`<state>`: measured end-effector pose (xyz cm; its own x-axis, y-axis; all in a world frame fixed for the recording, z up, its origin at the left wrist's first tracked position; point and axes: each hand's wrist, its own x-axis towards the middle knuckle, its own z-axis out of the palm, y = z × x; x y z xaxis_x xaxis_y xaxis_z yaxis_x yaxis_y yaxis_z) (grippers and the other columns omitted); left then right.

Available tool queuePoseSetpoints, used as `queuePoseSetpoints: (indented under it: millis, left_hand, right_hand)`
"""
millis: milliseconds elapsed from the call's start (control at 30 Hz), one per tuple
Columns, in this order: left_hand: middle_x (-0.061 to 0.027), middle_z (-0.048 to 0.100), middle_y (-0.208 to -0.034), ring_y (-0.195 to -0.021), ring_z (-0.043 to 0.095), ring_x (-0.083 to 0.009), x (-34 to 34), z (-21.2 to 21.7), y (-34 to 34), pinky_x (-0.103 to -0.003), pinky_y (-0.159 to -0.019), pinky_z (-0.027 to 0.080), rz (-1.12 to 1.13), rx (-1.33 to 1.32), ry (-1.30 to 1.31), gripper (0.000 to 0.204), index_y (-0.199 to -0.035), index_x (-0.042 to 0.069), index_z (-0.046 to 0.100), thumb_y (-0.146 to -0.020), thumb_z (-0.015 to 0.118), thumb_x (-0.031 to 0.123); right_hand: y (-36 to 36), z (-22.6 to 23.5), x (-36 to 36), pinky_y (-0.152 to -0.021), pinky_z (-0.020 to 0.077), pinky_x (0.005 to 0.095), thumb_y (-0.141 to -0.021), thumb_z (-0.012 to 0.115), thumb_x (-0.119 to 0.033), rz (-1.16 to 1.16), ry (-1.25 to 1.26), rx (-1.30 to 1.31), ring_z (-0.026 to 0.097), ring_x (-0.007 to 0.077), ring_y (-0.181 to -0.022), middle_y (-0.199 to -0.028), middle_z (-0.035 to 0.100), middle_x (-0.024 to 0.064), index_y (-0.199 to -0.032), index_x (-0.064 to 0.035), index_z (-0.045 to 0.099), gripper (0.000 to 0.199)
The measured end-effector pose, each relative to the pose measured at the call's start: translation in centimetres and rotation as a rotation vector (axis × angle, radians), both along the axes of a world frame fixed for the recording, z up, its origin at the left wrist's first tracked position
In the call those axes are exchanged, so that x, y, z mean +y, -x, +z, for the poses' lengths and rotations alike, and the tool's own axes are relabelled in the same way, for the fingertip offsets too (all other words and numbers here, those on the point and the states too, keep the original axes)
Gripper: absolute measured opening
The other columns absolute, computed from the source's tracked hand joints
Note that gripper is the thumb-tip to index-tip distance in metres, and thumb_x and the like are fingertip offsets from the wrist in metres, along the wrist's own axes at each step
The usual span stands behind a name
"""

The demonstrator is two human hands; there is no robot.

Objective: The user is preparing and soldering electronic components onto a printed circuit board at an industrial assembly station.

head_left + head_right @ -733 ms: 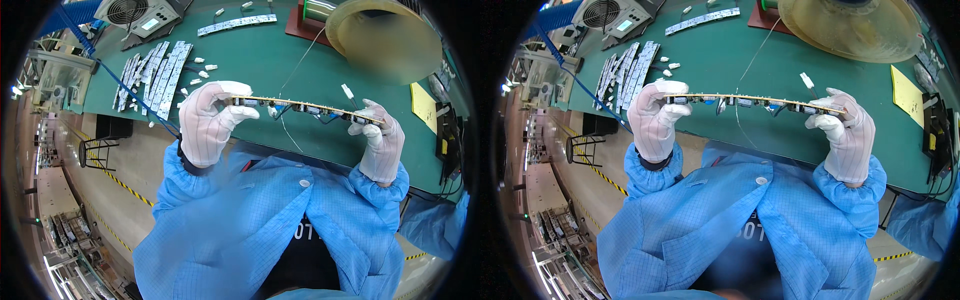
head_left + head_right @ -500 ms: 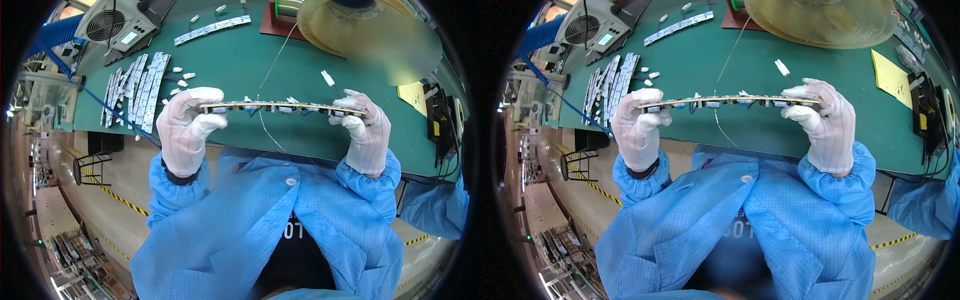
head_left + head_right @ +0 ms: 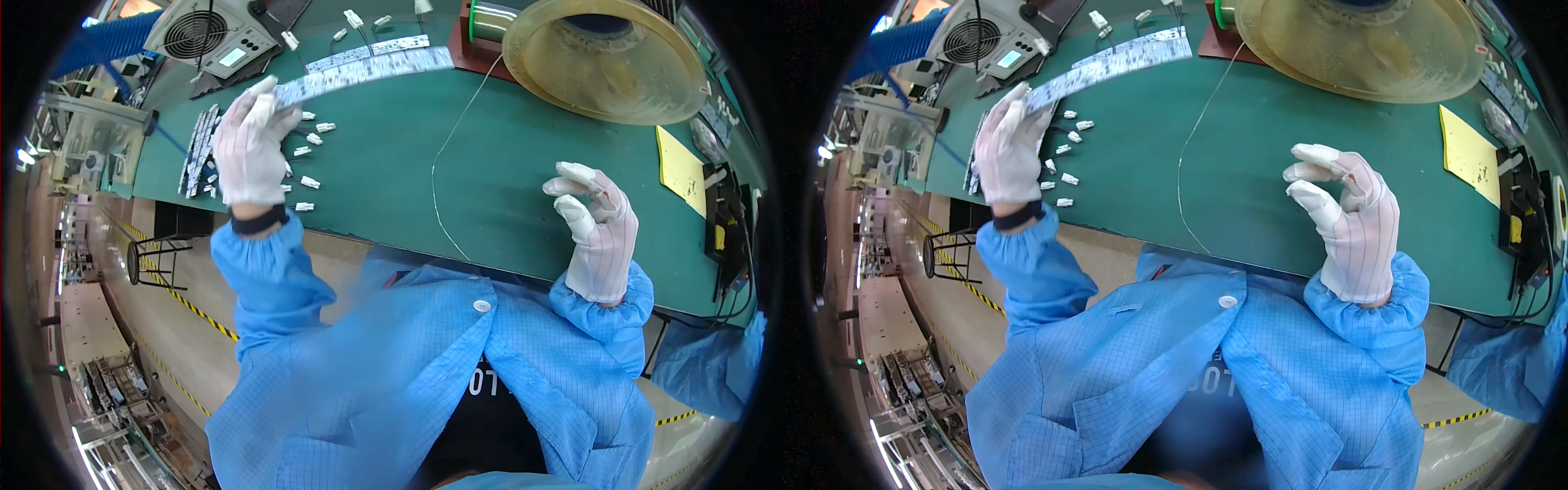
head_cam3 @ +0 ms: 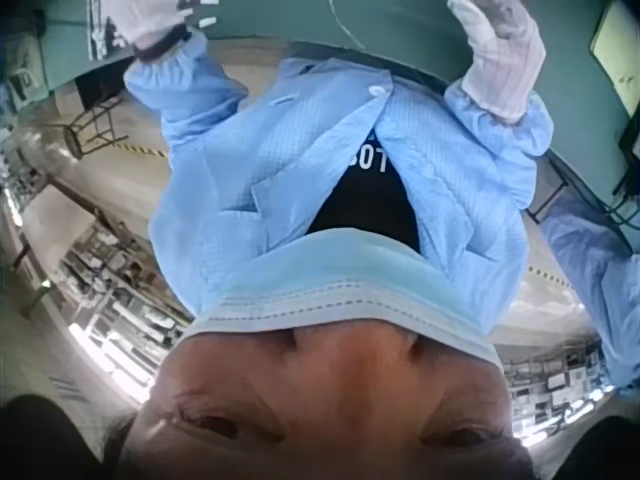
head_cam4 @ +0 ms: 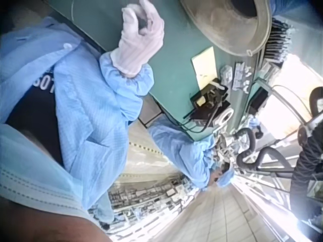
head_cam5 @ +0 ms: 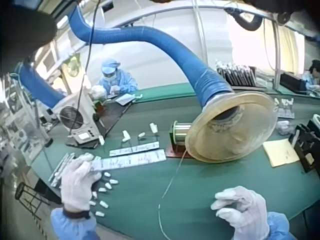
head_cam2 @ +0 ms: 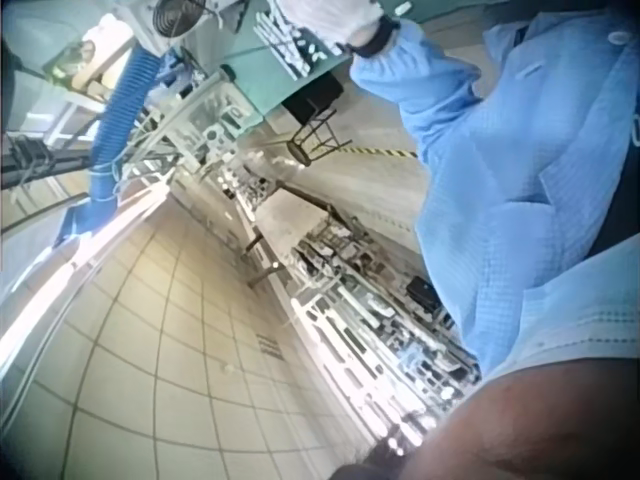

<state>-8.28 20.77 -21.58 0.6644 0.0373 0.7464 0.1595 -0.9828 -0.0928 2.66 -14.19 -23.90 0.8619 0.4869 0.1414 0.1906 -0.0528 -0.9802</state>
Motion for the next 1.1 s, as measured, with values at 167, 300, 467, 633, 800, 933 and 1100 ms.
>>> queuePoseSetpoints:
  millis: [167,300,467,633,800,933,1100]
  left_hand:
    - [-0.0143,0.062,-0.114,-0.101,0.061,-0.0286,5.3,-3.1,-4.7,-0.036,-0.09,0.048,0.012,-0.007,0.835,0.033,-0.111,0.014,0.066,-0.08,0.069,0.024]
    - [-0.0094,0.065,-0.105,-0.105,0.057,-0.0269,5.6,-2.7,-4.0,-0.036,-0.092,0.043,0.316,-0.084,0.227,0.028,-0.103,0.016,0.067,-0.077,0.071,0.026]
    - [-0.0076,0.062,-0.089,-0.091,0.059,-0.0276,2.3,-1.8,2.3,-0.039,-0.079,0.047,0.66,0.325,0.026,0.036,-0.092,0.017,0.067,-0.068,0.076,0.041]
    - [-0.0143,0.065,-0.096,-0.091,0.063,-0.0326,3.7,-3.1,4.6,-0.042,-0.078,0.05,0.781,0.523,0.171,0.034,-0.094,0.011,0.071,-0.073,0.075,0.037]
    - [-0.0126,0.066,-0.09,-0.079,0.065,-0.022,2.1,0.0,6.6,-0.033,-0.072,0.051,0.419,0.077,0.706,0.027,-0.1,0.001,0.058,-0.082,0.068,0.018]
    - [-0.009,0.061,-0.091,-0.077,0.06,-0.0147,-4.2,5.0,6.2,-0.024,-0.069,0.048,-0.093,-0.413,0.99,0.029,-0.108,0.0,0.055,-0.083,0.066,0.011]
    - [-0.008,0.057,-0.096,-0.082,0.059,-0.0182,-7.0,2.2,2.6,-0.029,-0.072,0.05,-0.432,-0.386,1.346,0.024,-0.116,0.002,0.051,-0.096,0.05,0.015]
  right_hand:
    - [0.0,0.1,0.3,-0.075,0.0482,0.0238,-0.08,0.066,0.0,0.014,-0.055,-0.025,0.061,0.0141,-0.082,-0.088,0.067,0.0095,-0.106,0.0013,0.063,0.026]
    - [-0.5,-0.8,-0.1,-0.076,0.0489,0.0249,-0.081,0.065,0.001,0.005,-0.049,-0.058,0.062,0.0149,-0.084,-0.089,0.065,0.0091,-0.105,0.0014,0.064,0.024]
    - [-0.5,-0.9,0.0,-0.077,0.0495,0.0259,-0.081,0.064,0.002,0.041,-0.042,-0.087,0.062,0.0157,-0.084,-0.09,0.063,0.009,-0.103,0.0018,0.064,0.022]
    - [-0.3,-0.6,0.2,-0.078,0.048,0.0261,-0.084,0.063,-0.003,0.063,-0.019,-0.075,0.061,0.0163,-0.086,-0.091,0.063,0.0083,-0.105,0.0011,0.064,0.021]
    - [-0.1,-0.9,0.4,-0.076,0.0495,0.0256,-0.083,0.064,-0.001,0.033,-0.007,-0.106,0.062,0.0163,-0.084,-0.091,0.062,0.0083,-0.103,0.0007,0.065,0.019]
    - [0.2,-0.9,0.7,-0.075,0.0493,0.0257,-0.084,0.064,-0.002,0.039,-0.013,-0.112,0.063,0.0163,-0.084,-0.091,0.062,0.0084,-0.103,0.0008,0.065,0.019]
    - [1.8,-0.1,1.1,-0.079,0.0466,0.0281,-0.081,0.065,-0.006,0.099,-0.068,-0.105,0.061,0.0176,-0.085,-0.089,0.064,0.0105,-0.11,0.0014,0.061,0.031]
